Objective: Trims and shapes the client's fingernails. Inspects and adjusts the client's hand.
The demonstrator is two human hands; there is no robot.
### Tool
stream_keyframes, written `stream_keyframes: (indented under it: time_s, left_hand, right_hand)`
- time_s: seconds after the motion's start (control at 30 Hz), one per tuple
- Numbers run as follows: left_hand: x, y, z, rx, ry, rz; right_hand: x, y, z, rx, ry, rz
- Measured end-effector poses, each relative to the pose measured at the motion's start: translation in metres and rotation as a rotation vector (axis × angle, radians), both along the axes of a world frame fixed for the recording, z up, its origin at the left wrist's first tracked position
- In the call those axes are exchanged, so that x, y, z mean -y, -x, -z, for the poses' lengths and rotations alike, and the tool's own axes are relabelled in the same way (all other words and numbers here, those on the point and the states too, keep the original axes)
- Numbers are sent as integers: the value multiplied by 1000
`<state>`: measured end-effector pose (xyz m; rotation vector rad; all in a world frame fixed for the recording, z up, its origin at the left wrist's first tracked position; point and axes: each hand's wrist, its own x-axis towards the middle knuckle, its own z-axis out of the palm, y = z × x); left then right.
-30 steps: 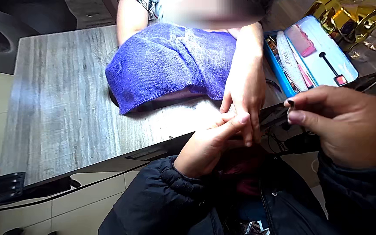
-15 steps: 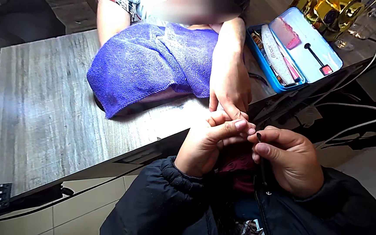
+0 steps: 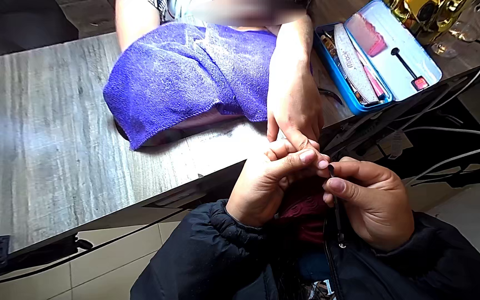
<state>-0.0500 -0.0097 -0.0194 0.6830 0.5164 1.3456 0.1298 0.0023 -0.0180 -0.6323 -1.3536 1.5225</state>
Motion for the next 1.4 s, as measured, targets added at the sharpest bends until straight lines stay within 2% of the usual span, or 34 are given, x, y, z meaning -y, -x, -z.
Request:
stream_keyframes:
  time_s: [0.17, 0.4, 0.63, 1.27, 1.4]
  left_hand:
    - [1, -5, -2, -31, 14, -65]
    - [2, -11, -4, -63, 9, -129]
    - [4, -14, -7, -142, 34, -191]
    - [4, -17, -8, -194, 13, -237]
    - [3, -15, -7, -166, 20, -208]
  right_hand:
    - [-2, 2, 3, 18, -86, 76]
    - [-5, 0, 7, 130, -350, 176]
    - [-7, -2, 7, 254, -505, 258]
    - [-13, -3, 7, 435, -798, 367]
    - [-17, -6, 5, 439, -829, 322]
